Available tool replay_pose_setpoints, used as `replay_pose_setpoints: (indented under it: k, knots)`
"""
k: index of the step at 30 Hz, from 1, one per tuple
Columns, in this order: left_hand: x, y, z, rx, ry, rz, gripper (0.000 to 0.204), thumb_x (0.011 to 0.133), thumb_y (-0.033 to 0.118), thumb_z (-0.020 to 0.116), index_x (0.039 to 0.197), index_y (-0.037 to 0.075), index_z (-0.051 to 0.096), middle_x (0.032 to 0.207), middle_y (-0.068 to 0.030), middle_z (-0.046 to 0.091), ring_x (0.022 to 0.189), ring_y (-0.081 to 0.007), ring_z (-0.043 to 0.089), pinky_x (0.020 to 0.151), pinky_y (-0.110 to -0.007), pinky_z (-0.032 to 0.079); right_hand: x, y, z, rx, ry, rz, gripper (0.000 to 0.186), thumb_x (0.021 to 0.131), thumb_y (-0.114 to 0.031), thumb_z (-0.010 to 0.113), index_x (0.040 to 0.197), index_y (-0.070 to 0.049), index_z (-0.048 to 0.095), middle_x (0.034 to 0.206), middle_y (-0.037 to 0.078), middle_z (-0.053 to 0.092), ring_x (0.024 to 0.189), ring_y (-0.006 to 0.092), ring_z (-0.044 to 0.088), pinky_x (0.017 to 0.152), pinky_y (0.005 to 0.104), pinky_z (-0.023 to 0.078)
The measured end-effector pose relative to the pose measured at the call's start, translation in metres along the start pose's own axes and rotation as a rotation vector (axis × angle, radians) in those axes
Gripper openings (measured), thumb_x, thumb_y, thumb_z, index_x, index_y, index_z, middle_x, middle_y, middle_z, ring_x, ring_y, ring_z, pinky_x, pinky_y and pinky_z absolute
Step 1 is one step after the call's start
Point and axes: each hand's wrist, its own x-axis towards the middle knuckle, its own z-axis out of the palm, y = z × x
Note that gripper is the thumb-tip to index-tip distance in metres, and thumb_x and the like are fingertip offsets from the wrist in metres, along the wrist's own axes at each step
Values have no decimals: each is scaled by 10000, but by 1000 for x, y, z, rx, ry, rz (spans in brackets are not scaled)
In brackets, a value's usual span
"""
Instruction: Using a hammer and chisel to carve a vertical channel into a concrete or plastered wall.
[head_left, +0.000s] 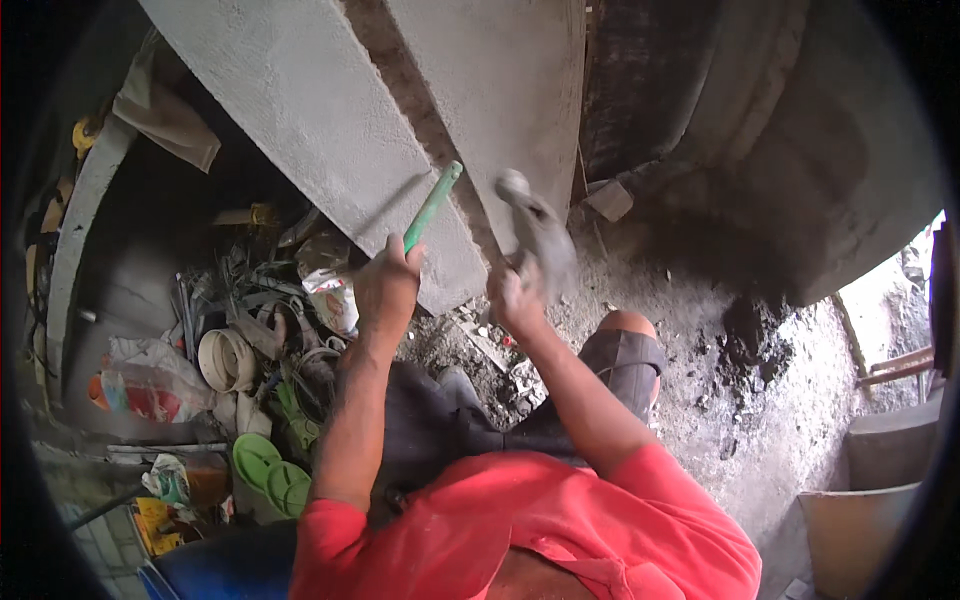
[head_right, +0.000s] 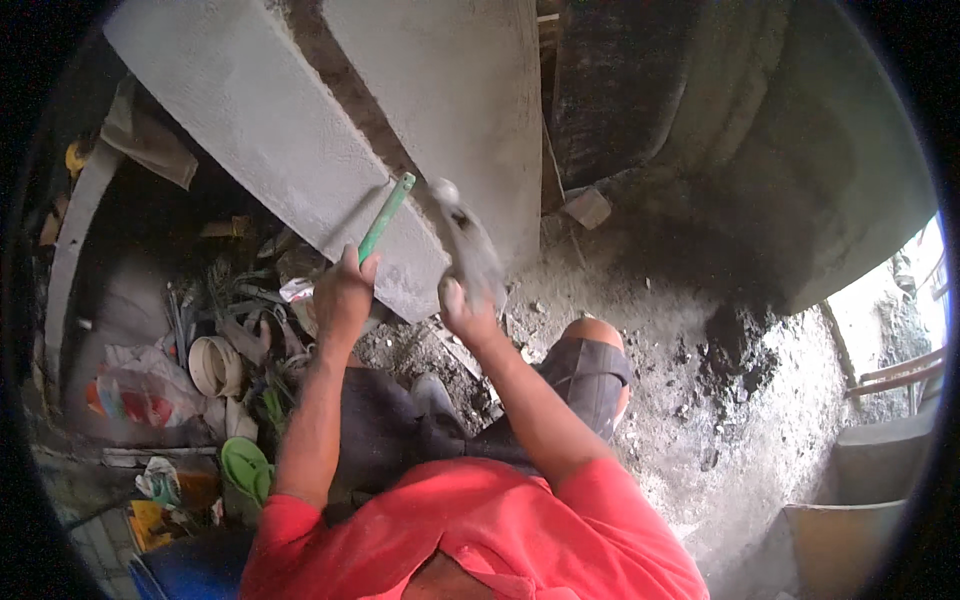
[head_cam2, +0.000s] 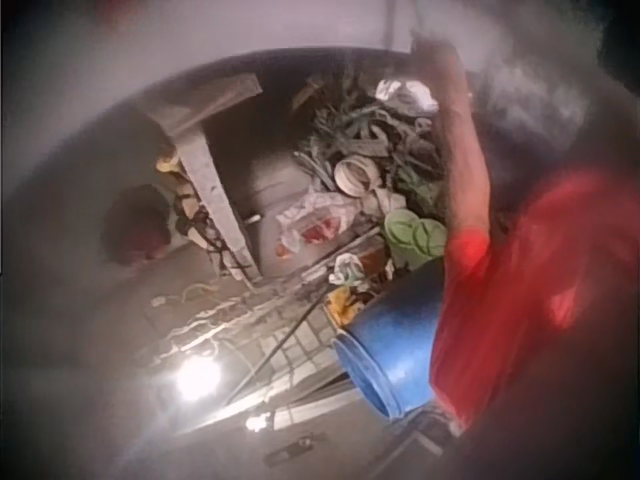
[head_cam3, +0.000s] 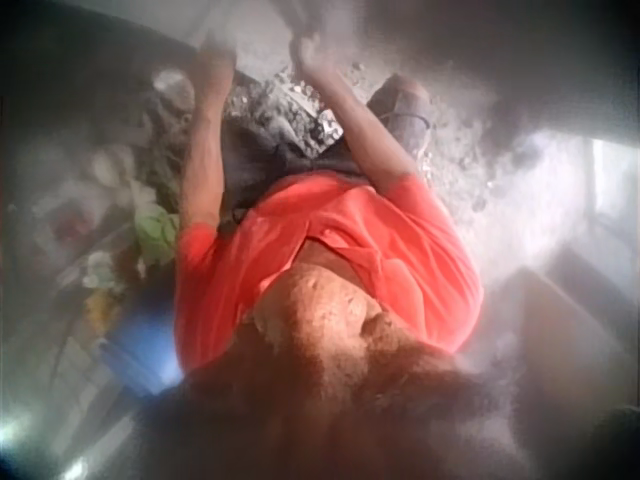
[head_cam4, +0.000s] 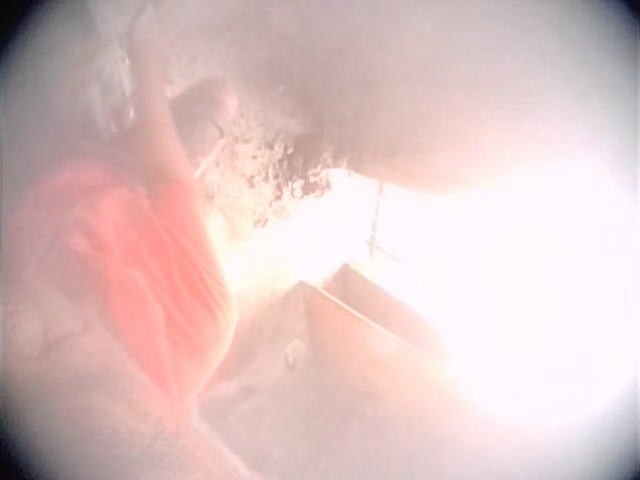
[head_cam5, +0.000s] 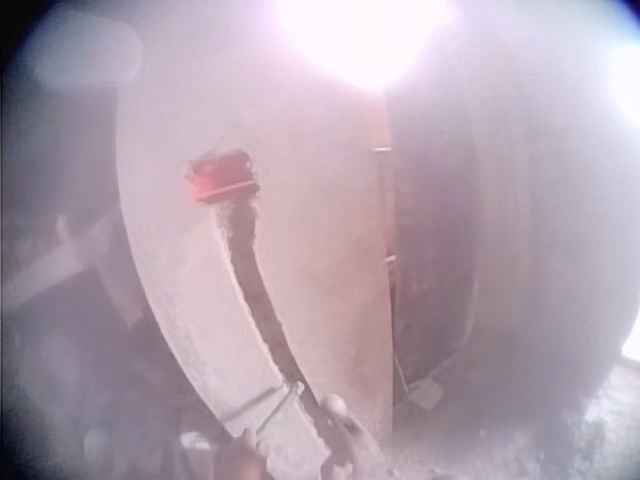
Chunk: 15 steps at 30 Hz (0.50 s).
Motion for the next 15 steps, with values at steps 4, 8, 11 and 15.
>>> replay_pose_setpoints:
  k: [4, 8, 11, 15]
  knots:
    - [7, -14, 3, 10, 9, 29, 329, 988, 341, 581, 920, 20, 550, 726, -225, 662, 700, -412, 674, 570, -488, 518, 24, -2, 7, -303, -130, 394, 489, 982, -401, 558, 999, 86, 599, 698, 108, 633, 664, 167, 528, 647, 390, 489]
    - [4, -28, 13, -70, 7, 26, 333, 984, 349, 587, 916, 26, 550, 703, -218, 657, 678, -419, 667, 564, -497, 514, 6, -31, -3, -188, -56, 290, 465, 990, -399, 554, 844, 39, 610, 596, 50, 561, 575, 118, 482, 531, 332, 428]
    - [10, -28, 24, -110, 41, 63, 345, 981, 359, 590, 903, 25, 547, 697, -220, 653, 672, -429, 662, 566, -510, 507, -11, 24, -3, -322, 35, -192, 486, 991, -476, 520, 734, -65, 560, 562, 39, 502, 508, 109, 426, 476, 298, 380]
    - [1, -43, 27, -165, 20, 70, 370, 983, 379, 579, 911, 17, 558, 708, -241, 648, 667, -448, 653, 566, -523, 500, 12, 16, 20, -351, -9, 215, 433, 988, -410, 563, 909, 11, 625, 633, 47, 568, 577, 121, 500, 519, 343, 423]
